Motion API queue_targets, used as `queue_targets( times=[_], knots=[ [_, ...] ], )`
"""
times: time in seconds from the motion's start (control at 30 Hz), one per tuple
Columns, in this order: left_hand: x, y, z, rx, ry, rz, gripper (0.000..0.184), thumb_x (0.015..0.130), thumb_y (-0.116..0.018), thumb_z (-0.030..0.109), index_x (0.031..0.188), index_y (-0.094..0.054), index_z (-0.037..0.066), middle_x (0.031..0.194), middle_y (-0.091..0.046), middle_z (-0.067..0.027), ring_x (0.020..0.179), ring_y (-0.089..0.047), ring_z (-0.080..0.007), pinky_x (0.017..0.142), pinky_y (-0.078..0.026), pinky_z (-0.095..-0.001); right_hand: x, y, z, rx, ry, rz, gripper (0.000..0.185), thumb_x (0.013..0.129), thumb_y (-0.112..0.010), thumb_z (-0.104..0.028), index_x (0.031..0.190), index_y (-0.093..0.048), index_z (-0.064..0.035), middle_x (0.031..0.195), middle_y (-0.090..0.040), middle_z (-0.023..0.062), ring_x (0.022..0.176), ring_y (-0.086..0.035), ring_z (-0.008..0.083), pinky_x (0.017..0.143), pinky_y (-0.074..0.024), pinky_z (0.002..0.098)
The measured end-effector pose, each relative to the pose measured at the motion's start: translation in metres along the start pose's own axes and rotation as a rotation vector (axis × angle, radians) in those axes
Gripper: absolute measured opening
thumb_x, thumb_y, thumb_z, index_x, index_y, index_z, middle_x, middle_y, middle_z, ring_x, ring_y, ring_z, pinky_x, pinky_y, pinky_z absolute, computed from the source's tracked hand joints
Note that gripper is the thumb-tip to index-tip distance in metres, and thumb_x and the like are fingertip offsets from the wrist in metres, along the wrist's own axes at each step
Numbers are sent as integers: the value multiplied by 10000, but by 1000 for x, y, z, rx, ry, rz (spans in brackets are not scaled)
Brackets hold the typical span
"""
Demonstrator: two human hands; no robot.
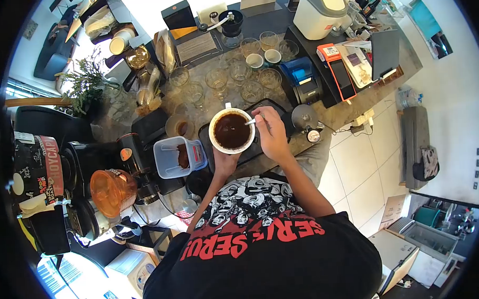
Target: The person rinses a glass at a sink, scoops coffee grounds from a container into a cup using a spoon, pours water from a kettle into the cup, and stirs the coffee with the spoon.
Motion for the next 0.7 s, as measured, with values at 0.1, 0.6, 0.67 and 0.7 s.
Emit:
queue_targets(
  times=[0.1, 0.6, 0.67, 0.7],
  knots=[
    [1, -1, 0, -32, 14, -18, 605, 762, -916, 145, 1293, -664, 0, 1217, -749, -162, 1131, -741, -329, 1001, -560, -432, 1, 2, -2, -46, 46, 0, 258, 1132, -547, -187, 1125, -679, 34, 1154, -648, 85, 953, -584, 149, 857, -470, 288],
    [1, 0, 6, -19, 8, 17, 595, 769, -903, 121, 1299, -665, -4, 1225, -755, -165, 1121, -748, -313, 1002, -564, -417, 1, 6, 12, 371, -266, -75, 318, 1141, -531, -218, 1155, -727, 32, 1099, -668, 17, 916, -536, 79, 893, -455, 271],
    [1, 0, 3, -7, 8, 35, 597, 768, -903, 122, 1299, -663, -5, 1229, -754, -166, 1130, -745, -314, 1008, -562, -416, 1, 6, 8, 435, -305, -62, 320, 1144, -529, -223, 1168, -737, 19, 1042, -656, -8, 895, -522, 68, 894, -454, 270],
    [0, 0, 1, -1, 9, 44, 598, 767, -903, 122, 1300, -663, -6, 1232, -753, -167, 1134, -744, -314, 1011, -561, -416, 1, 7, 9, 438, -302, -72, 329, 1147, -522, -230, 1190, -735, 17, 1091, -681, 4, 905, -530, 62, 909, -469, 273]
  ],
)
Point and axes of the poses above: each hand's wrist, its own x-axis towards the middle knuckle, its own y-axis out of the back of the hand, z = x × y, the point moved 4 cm from there along x, towards the middle knuckle
